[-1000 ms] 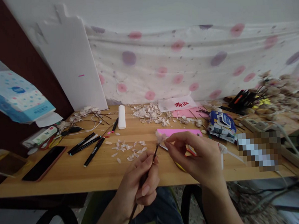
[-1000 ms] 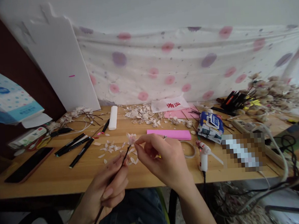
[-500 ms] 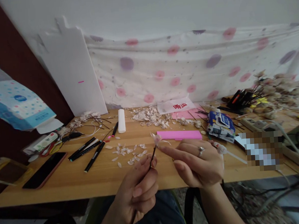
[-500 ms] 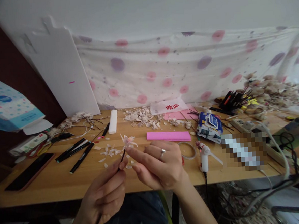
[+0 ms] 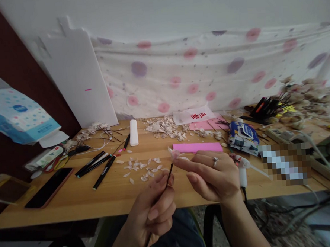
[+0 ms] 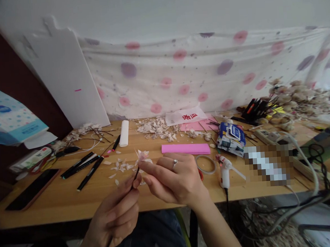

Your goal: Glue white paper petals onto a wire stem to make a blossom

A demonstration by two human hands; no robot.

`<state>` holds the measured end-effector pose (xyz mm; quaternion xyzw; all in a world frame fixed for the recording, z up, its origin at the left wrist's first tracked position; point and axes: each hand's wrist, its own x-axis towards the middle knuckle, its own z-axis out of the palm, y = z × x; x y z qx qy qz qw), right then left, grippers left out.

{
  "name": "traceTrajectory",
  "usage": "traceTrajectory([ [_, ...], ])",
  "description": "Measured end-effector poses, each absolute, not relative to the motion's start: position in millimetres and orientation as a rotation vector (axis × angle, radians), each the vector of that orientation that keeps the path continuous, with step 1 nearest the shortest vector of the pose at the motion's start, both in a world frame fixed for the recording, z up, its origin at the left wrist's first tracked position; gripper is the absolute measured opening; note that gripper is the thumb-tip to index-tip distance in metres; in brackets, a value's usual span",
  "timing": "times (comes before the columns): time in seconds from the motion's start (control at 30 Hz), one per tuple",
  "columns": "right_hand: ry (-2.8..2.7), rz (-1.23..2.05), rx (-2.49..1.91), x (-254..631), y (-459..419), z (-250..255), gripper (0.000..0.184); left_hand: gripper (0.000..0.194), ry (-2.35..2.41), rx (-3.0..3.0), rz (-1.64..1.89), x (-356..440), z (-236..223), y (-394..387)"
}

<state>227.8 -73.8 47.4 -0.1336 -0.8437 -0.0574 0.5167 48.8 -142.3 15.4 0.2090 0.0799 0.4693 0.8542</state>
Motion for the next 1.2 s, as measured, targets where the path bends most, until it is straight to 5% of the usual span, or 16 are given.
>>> traceTrajectory([
  [1.2, -2.041, -0.022, -0.337, 226.3, -78.5, 48.1, 0.025, 0.014, 0.098, 0.430, 0.990, 53.2, 14.0, -147.8],
])
